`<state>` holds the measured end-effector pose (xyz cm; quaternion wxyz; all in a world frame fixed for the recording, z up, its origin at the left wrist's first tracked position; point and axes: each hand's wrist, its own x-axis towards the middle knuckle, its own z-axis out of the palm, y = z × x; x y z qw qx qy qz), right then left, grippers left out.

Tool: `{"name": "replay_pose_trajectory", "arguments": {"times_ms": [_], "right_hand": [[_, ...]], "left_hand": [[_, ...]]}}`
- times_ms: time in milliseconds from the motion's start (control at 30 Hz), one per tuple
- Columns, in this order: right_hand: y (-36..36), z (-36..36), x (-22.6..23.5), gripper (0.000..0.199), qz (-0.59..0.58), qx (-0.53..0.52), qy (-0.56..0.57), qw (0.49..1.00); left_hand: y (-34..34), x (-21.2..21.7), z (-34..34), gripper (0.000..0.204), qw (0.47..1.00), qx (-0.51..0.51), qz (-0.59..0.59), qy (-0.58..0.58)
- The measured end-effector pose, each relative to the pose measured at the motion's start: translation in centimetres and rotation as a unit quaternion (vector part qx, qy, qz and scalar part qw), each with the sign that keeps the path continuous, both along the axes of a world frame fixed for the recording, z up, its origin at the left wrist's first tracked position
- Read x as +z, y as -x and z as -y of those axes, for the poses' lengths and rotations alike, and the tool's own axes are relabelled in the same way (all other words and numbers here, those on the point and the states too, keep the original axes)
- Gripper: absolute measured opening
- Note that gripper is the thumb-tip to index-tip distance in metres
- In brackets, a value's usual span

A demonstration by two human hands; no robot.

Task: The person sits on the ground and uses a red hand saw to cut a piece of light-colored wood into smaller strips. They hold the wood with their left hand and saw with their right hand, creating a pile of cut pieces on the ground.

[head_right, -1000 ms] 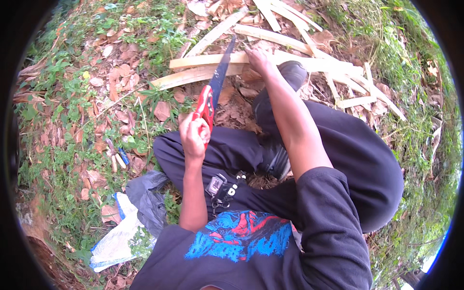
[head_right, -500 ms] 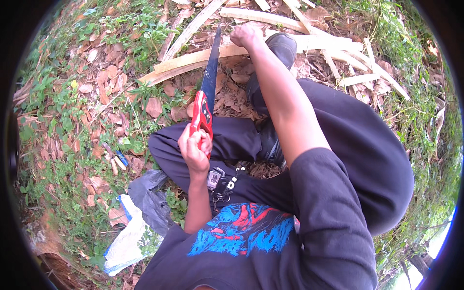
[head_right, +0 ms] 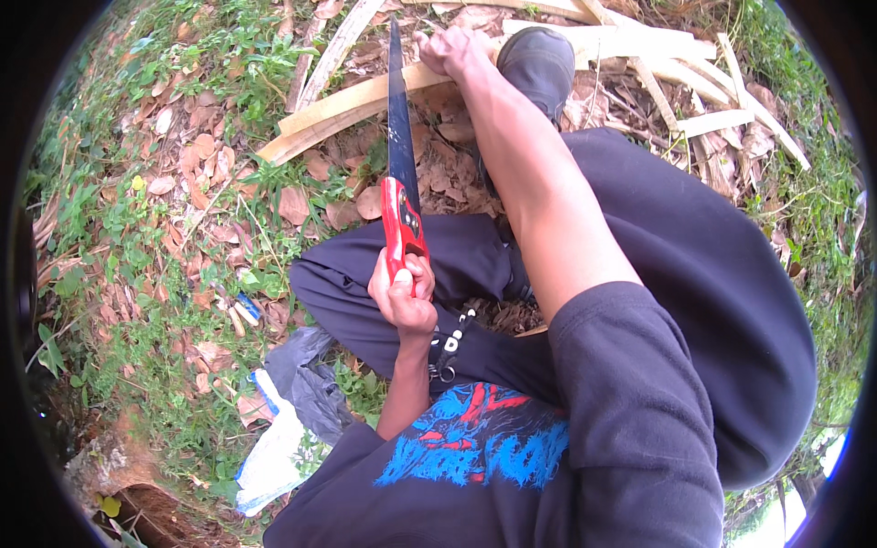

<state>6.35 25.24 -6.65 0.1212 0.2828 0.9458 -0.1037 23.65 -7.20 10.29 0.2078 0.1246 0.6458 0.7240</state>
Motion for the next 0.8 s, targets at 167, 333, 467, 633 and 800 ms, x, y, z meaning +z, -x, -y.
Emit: {"name": "replay_pose_trajectory", "arguments": {"times_ms": [167,333,467,633,800], "right_hand": [[0.2,0.3,0.6,0.052,-0.038,0.001,0.027,0.999],[0.0,0.0,0.3,0.055,-0.054,-0.004,0.030,0.998],[0.2,0.1,0.2,0.058,-0.068,-0.004,0.041,0.997],[0.2,-0.2,-0.2,0.061,-0.080,-0.011,0.048,0.996],[0.2,0.4,-0.2,0.065,-0.096,-0.010,0.043,0.994]], "left_hand": [[-1.2,-1.0,2.2,0.021,1.000,0.003,0.000,0.008],[4.4,-3.3,-1.9,0.017,0.999,0.036,-0.030,0.002],[5.9,-5.4,-3.0,0.022,0.999,0.000,-0.041,-0.021],[3.2,-4.4,-0.6,0.037,0.999,-0.007,0.026,-0.047],[9.7,-8.7,-4.5,0.016,0.893,0.004,-0.409,0.185]]}}
